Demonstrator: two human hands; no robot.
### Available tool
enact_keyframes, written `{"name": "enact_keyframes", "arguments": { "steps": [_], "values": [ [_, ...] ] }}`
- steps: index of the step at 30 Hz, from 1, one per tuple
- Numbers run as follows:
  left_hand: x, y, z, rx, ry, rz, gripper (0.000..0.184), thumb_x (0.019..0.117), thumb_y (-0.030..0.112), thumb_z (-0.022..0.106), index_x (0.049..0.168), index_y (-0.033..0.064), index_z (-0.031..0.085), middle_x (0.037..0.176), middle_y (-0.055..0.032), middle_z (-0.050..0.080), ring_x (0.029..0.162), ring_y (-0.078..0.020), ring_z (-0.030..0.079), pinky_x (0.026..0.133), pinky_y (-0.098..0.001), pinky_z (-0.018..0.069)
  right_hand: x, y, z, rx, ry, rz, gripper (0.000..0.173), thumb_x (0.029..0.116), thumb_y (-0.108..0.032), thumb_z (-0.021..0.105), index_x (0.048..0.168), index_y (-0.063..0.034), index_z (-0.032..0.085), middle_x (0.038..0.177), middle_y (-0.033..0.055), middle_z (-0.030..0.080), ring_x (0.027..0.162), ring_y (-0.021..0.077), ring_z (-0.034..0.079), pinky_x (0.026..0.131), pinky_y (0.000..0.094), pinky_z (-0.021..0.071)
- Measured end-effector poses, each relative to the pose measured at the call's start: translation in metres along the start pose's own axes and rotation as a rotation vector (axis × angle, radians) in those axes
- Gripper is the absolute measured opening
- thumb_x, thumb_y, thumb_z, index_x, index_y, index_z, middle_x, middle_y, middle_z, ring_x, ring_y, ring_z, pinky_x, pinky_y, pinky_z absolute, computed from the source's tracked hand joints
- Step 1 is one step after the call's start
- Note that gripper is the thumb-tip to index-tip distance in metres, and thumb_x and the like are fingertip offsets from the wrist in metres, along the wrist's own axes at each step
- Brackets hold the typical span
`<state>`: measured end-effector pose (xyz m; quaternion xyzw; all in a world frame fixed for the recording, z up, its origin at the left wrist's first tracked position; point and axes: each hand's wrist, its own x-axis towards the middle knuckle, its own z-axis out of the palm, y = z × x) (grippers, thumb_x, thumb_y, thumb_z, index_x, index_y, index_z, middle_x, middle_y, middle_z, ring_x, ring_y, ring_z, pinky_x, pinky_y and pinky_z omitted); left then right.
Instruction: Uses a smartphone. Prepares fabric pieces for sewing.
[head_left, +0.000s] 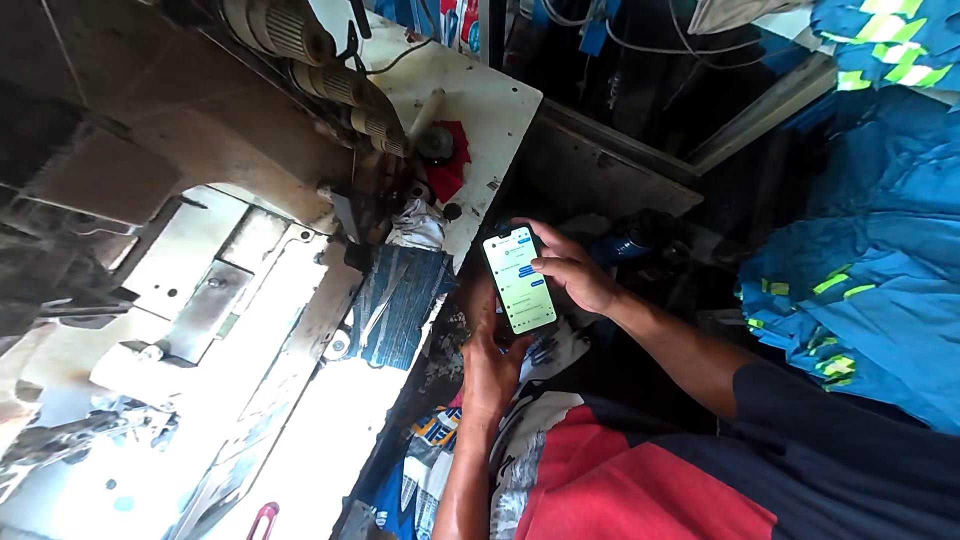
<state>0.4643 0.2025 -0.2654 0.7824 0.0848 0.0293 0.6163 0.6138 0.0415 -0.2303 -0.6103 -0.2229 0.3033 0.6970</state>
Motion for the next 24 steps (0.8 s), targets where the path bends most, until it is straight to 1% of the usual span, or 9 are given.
{"name": "enact_keyframes", "arguments": {
  "steps": [9, 12, 14, 18, 24],
  "values": [
    [-0.0001, 0.0000, 0.0009, 0.005, -0.002, 0.003, 0.091, 0.0841, 0.009, 0.083, 0.159, 0.0035, 0.031, 0.106, -0.0043, 0.075, 0.088, -0.0139, 0.074, 0.080, -0.0328, 0.0655, -0.0005, 0.0007, -0.0012, -0.005, 0.005, 0.006, 0.064, 0.1006, -0.014, 0.043, 0.162, -0.0216, 0.028, 0.132, 0.0169, 0.065, 0.106, 0.0290, 0.070, 0.079, 0.0445, 0.0620],
    [-0.0002, 0.0004, 0.0008, 0.020, -0.007, 0.011, 0.091, 0.0846, 0.009, 0.083, 0.159, 0.0036, 0.032, 0.106, -0.0038, 0.075, 0.088, -0.0133, 0.074, 0.080, -0.0325, 0.0654, -0.0013, 0.0004, -0.0010, -0.005, 0.013, 0.015, 0.063, 0.1004, -0.013, 0.043, 0.162, -0.0209, 0.029, 0.131, 0.0173, 0.065, 0.106, 0.0291, 0.070, 0.081, 0.0447, 0.0619],
    [-0.0003, 0.0008, 0.0009, 0.020, -0.009, 0.013, 0.091, 0.0844, 0.009, 0.083, 0.159, 0.0040, 0.032, 0.107, -0.0041, 0.076, 0.088, -0.0134, 0.075, 0.080, -0.0330, 0.0656, -0.0016, 0.0005, -0.0006, -0.004, 0.022, 0.020, 0.063, 0.1001, -0.014, 0.043, 0.162, -0.0205, 0.029, 0.129, 0.0175, 0.066, 0.104, 0.0286, 0.071, 0.080, 0.0444, 0.0619],
    [-0.0001, 0.0021, 0.0018, 0.023, -0.005, 0.000, 0.091, 0.0843, 0.009, 0.083, 0.159, 0.0040, 0.032, 0.108, -0.0039, 0.076, 0.089, -0.0133, 0.075, 0.081, -0.0326, 0.0656, -0.0017, 0.0004, -0.0012, 0.000, 0.014, 0.016, 0.064, 0.0998, -0.014, 0.043, 0.162, -0.0211, 0.029, 0.129, 0.0169, 0.066, 0.103, 0.0278, 0.071, 0.077, 0.0429, 0.0620],
    [-0.0004, 0.0018, 0.0019, 0.022, -0.006, 0.009, 0.091, 0.0847, 0.010, 0.083, 0.159, 0.0039, 0.031, 0.106, -0.0035, 0.075, 0.087, -0.0131, 0.074, 0.079, -0.0318, 0.0653, -0.0021, 0.0025, -0.0023, 0.003, 0.005, 0.004, 0.064, 0.1002, -0.015, 0.043, 0.162, -0.0202, 0.028, 0.129, 0.0175, 0.066, 0.103, 0.0282, 0.071, 0.078, 0.0432, 0.0620]
  ]
}}
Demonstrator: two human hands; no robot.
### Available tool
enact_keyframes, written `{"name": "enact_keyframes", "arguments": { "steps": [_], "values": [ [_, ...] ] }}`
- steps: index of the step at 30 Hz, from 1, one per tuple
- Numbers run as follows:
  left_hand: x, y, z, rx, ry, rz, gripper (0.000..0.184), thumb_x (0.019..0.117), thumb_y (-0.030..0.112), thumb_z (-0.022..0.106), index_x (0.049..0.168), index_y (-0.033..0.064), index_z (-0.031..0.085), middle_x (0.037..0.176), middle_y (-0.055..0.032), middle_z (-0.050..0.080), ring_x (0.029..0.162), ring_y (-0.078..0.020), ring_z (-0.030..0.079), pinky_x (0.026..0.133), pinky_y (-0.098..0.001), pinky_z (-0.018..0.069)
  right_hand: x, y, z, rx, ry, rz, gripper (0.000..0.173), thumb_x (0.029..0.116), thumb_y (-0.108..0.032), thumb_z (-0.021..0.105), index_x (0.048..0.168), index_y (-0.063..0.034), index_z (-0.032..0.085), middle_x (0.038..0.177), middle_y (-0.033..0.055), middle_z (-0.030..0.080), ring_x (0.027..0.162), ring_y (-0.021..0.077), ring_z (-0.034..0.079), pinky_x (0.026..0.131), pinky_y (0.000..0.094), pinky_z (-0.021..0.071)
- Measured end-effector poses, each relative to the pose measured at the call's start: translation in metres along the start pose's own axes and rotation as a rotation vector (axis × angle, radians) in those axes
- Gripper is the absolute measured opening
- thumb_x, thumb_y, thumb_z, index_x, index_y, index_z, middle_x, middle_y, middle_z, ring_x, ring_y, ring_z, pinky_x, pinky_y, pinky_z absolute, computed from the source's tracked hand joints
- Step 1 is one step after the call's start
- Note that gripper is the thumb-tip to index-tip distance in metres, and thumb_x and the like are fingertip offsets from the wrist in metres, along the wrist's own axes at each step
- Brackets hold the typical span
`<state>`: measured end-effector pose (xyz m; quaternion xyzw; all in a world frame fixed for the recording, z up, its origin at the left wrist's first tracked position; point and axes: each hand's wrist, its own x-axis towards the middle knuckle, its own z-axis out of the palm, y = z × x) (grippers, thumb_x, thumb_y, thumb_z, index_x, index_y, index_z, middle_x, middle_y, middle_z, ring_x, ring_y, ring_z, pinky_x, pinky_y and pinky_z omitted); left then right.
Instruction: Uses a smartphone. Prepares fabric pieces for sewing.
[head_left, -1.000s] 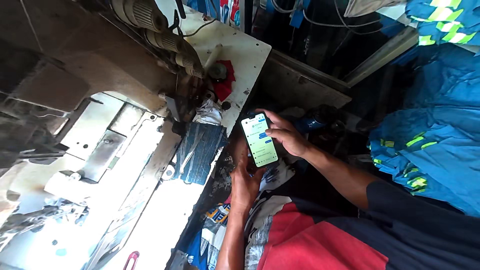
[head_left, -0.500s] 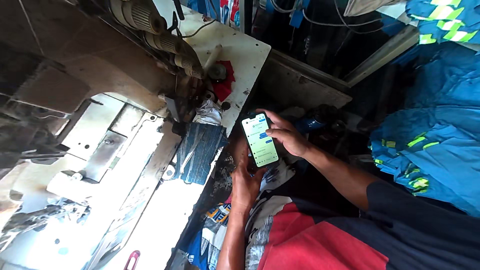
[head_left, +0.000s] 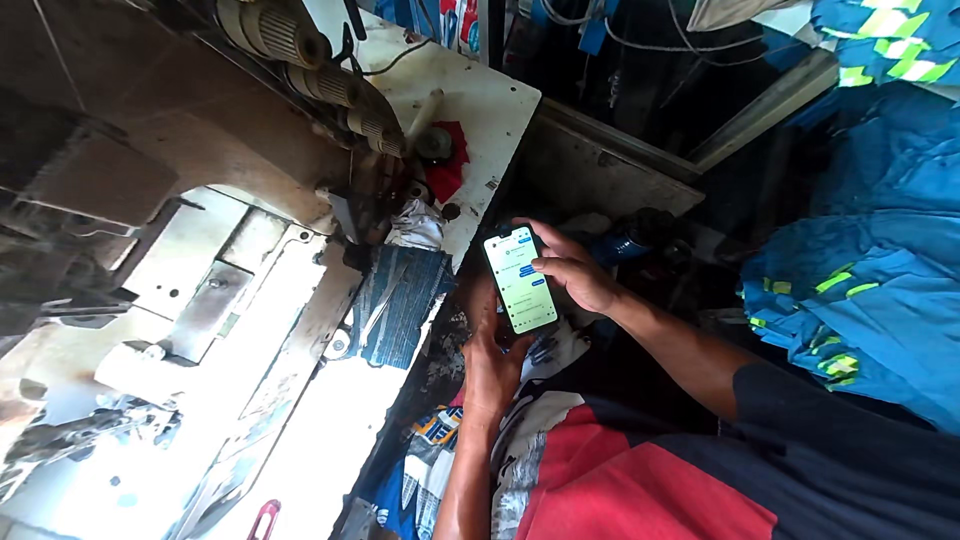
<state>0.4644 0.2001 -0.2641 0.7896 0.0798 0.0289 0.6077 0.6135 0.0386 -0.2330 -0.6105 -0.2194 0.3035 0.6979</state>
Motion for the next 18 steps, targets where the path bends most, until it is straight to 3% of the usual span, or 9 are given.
{"name": "enact_keyframes", "arguments": {
  "steps": [18],
  "values": [
    [-0.0004, -0.0006, -0.0004, -0.004, 0.001, 0.012, 0.091, 0.0846, 0.009, 0.082, 0.159, 0.0036, 0.031, 0.106, -0.0039, 0.075, 0.088, -0.0134, 0.075, 0.081, -0.0327, 0.0658, -0.0006, -0.0010, 0.0017, 0.012, 0.003, 0.008, 0.066, 0.0998, -0.013, 0.044, 0.163, -0.0216, 0.027, 0.131, 0.0176, 0.065, 0.105, 0.0294, 0.070, 0.081, 0.0457, 0.0622]
  ]
}}
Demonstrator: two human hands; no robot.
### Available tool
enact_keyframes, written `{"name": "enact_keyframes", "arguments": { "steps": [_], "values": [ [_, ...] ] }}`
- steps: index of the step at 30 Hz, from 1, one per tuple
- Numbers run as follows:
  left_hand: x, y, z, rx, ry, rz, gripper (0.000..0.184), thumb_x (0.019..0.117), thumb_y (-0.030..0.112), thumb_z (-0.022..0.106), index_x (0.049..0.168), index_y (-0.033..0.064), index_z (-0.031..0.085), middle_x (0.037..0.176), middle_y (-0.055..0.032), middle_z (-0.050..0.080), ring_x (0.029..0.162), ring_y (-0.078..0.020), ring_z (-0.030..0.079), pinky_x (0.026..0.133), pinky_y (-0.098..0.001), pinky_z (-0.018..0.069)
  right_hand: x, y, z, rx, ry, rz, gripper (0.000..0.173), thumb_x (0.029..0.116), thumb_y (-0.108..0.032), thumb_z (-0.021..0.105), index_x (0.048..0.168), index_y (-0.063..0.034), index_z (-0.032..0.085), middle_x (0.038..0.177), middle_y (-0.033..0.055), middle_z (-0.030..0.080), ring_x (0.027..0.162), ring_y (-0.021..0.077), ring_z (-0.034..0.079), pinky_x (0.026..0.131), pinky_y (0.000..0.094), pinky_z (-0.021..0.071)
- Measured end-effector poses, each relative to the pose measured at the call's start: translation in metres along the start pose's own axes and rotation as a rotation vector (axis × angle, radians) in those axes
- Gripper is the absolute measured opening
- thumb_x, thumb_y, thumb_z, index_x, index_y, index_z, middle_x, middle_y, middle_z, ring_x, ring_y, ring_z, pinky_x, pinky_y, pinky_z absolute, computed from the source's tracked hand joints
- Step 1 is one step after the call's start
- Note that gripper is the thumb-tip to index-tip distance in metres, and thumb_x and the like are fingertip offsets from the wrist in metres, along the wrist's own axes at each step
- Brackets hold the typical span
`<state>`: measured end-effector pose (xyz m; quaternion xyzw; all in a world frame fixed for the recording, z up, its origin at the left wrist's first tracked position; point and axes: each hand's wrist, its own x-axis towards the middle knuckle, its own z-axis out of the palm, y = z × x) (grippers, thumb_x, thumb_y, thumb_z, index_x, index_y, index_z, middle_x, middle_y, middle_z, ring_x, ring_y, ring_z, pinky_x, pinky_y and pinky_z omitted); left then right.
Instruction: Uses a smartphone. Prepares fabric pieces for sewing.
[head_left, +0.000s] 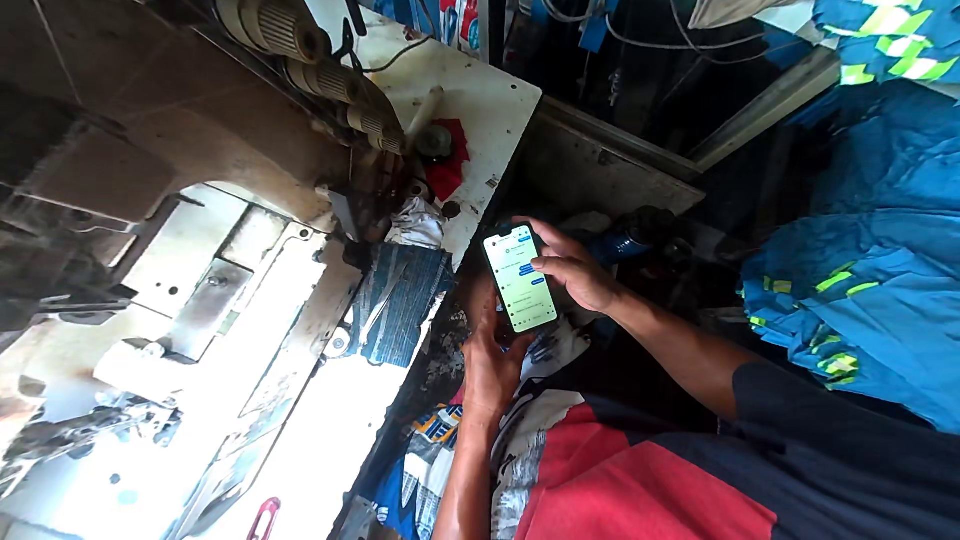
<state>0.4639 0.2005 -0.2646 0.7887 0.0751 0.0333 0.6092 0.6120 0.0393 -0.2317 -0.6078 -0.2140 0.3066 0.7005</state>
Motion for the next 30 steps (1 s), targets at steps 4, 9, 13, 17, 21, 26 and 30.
{"name": "enact_keyframes", "arguments": {
  "steps": [4, 9, 13, 17, 21, 26, 30],
  "values": [
    [-0.0008, 0.0007, 0.0004, 0.005, 0.009, -0.010, 0.090, 0.0846, 0.010, 0.083, 0.159, 0.0022, 0.032, 0.108, -0.0041, 0.076, 0.089, -0.0132, 0.075, 0.081, -0.0326, 0.0657, -0.0003, -0.0001, 0.0004, -0.001, 0.005, 0.007, 0.065, 0.1006, -0.014, 0.044, 0.163, -0.0224, 0.027, 0.130, 0.0169, 0.065, 0.105, 0.0291, 0.070, 0.081, 0.0456, 0.0622],
    [-0.0008, -0.0001, 0.0009, -0.009, 0.009, -0.011, 0.091, 0.0842, 0.008, 0.083, 0.159, 0.0028, 0.031, 0.108, -0.0043, 0.076, 0.088, -0.0136, 0.075, 0.081, -0.0327, 0.0658, -0.0003, 0.0005, -0.0010, 0.001, -0.011, -0.003, 0.065, 0.1009, -0.015, 0.044, 0.163, -0.0217, 0.026, 0.130, 0.0176, 0.065, 0.104, 0.0293, 0.070, 0.079, 0.0447, 0.0622],
    [-0.0007, 0.0007, 0.0004, -0.013, 0.008, -0.001, 0.090, 0.0845, 0.007, 0.082, 0.159, 0.0023, 0.032, 0.107, -0.0044, 0.076, 0.088, -0.0142, 0.075, 0.081, -0.0329, 0.0660, -0.0008, -0.0009, 0.0004, -0.006, -0.002, -0.009, 0.065, 0.1000, -0.014, 0.045, 0.162, -0.0210, 0.028, 0.130, 0.0173, 0.065, 0.106, 0.0294, 0.070, 0.082, 0.0465, 0.0619],
    [0.0002, 0.0011, -0.0007, -0.012, 0.009, 0.003, 0.090, 0.0841, 0.007, 0.082, 0.159, 0.0021, 0.032, 0.106, -0.0044, 0.076, 0.088, -0.0143, 0.075, 0.081, -0.0333, 0.0661, -0.0003, -0.0012, 0.0002, -0.002, -0.011, -0.004, 0.065, 0.1008, -0.013, 0.044, 0.163, -0.0215, 0.026, 0.132, 0.0179, 0.064, 0.107, 0.0300, 0.070, 0.084, 0.0467, 0.0618],
    [-0.0003, 0.0017, -0.0017, -0.012, 0.014, 0.000, 0.091, 0.0838, 0.007, 0.083, 0.159, 0.0023, 0.032, 0.107, -0.0047, 0.075, 0.088, -0.0146, 0.075, 0.080, -0.0331, 0.0661, 0.0007, -0.0007, 0.0008, 0.006, -0.015, -0.007, 0.067, 0.1004, -0.012, 0.044, 0.163, -0.0215, 0.025, 0.130, 0.0184, 0.065, 0.105, 0.0297, 0.070, 0.084, 0.0461, 0.0619],
    [0.0001, 0.0012, -0.0031, -0.023, 0.017, -0.006, 0.090, 0.0844, 0.007, 0.082, 0.159, 0.0035, 0.032, 0.105, -0.0042, 0.076, 0.088, -0.0146, 0.075, 0.081, -0.0331, 0.0662, 0.0017, -0.0018, 0.0016, 0.002, -0.029, -0.011, 0.066, 0.1009, -0.011, 0.044, 0.163, -0.0215, 0.024, 0.132, 0.0182, 0.064, 0.107, 0.0298, 0.070, 0.084, 0.0457, 0.0617],
    [0.0006, 0.0003, -0.0037, -0.021, 0.015, 0.008, 0.090, 0.0844, 0.007, 0.082, 0.159, 0.0040, 0.032, 0.106, -0.0040, 0.076, 0.087, -0.0148, 0.075, 0.080, -0.0338, 0.0663, 0.0020, -0.0020, 0.0022, 0.001, -0.030, -0.010, 0.067, 0.1008, -0.011, 0.044, 0.164, -0.0222, 0.024, 0.132, 0.0181, 0.064, 0.107, 0.0299, 0.070, 0.085, 0.0461, 0.0618]
  ]
}}
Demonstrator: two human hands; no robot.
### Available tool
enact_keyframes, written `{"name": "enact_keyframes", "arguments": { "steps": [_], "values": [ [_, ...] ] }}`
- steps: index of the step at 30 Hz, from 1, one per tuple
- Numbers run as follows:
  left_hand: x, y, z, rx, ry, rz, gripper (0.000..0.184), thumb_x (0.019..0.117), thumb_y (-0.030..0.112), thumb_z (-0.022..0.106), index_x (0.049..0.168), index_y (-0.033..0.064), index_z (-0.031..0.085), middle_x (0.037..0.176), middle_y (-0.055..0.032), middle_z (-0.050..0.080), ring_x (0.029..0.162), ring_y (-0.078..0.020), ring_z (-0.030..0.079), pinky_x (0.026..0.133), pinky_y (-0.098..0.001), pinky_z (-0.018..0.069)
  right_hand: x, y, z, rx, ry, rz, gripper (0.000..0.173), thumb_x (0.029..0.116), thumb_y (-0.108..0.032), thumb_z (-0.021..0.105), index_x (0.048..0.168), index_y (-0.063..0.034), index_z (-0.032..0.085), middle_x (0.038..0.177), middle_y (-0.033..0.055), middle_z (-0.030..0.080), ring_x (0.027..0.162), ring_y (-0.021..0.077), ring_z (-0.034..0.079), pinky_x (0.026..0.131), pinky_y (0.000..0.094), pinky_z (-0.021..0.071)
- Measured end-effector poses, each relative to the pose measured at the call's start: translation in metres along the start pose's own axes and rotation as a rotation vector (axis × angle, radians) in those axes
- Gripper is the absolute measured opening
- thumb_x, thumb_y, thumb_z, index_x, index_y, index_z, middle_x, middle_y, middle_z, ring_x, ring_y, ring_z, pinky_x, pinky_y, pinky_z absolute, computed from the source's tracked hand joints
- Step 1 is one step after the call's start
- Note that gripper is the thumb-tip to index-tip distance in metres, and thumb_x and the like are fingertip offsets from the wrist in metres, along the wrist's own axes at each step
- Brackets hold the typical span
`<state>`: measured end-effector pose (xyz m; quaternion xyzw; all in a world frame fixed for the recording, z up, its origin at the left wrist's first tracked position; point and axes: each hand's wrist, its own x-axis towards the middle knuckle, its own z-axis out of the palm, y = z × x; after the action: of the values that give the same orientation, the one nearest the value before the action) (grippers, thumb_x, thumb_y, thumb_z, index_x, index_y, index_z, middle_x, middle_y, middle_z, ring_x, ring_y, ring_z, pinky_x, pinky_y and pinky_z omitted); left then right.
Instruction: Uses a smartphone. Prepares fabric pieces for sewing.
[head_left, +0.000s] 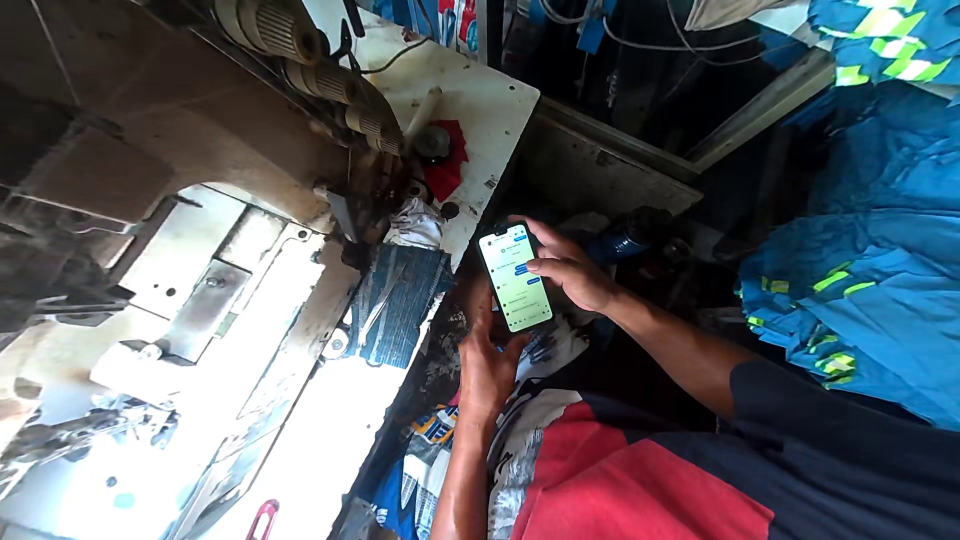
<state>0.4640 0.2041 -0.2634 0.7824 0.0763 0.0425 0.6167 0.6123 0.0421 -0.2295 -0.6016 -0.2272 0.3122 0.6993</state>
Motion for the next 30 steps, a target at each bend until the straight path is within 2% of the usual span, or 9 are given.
{"name": "enact_keyframes", "arguments": {
  "steps": [23, 26, 28, 30],
  "values": [
    [-0.001, -0.001, 0.002, 0.000, -0.006, 0.009, 0.089, 0.0850, 0.007, 0.082, 0.159, 0.0034, 0.032, 0.108, -0.0041, 0.076, 0.089, -0.0142, 0.075, 0.081, -0.0334, 0.0658, -0.002, 0.000, -0.002, 0.003, 0.002, 0.004, 0.068, 0.0998, -0.009, 0.045, 0.164, -0.0217, 0.024, 0.129, 0.0187, 0.065, 0.104, 0.0293, 0.070, 0.081, 0.0441, 0.0622],
    [-0.001, 0.000, 0.003, -0.014, 0.001, 0.010, 0.090, 0.0844, 0.006, 0.082, 0.159, 0.0036, 0.032, 0.107, -0.0045, 0.076, 0.088, -0.0148, 0.075, 0.081, -0.0336, 0.0659, -0.005, -0.001, -0.002, 0.002, -0.017, 0.012, 0.073, 0.0990, -0.009, 0.049, 0.165, -0.0215, 0.020, 0.135, 0.0168, 0.062, 0.110, 0.0284, 0.068, 0.087, 0.0447, 0.0611],
    [0.000, 0.002, 0.003, -0.018, 0.012, 0.013, 0.090, 0.0847, 0.007, 0.082, 0.159, 0.0039, 0.032, 0.107, -0.0044, 0.076, 0.088, -0.0152, 0.075, 0.081, -0.0342, 0.0662, -0.011, 0.000, -0.004, -0.027, -0.021, 0.033, 0.082, 0.0967, -0.009, 0.056, 0.167, -0.0198, 0.016, 0.145, 0.0134, 0.058, 0.122, 0.0268, 0.065, 0.098, 0.0461, 0.0583],
    [0.002, 0.003, 0.003, -0.013, 0.016, 0.020, 0.089, 0.0846, 0.008, 0.083, 0.159, 0.0041, 0.033, 0.108, -0.0048, 0.075, 0.089, -0.0158, 0.075, 0.083, -0.0352, 0.0663, -0.016, 0.001, -0.005, -0.033, -0.034, 0.034, 0.087, 0.0953, -0.007, 0.063, 0.167, -0.0165, 0.014, 0.149, 0.0135, 0.054, 0.127, 0.0272, 0.061, 0.105, 0.0464, 0.0553]
  ]
}}
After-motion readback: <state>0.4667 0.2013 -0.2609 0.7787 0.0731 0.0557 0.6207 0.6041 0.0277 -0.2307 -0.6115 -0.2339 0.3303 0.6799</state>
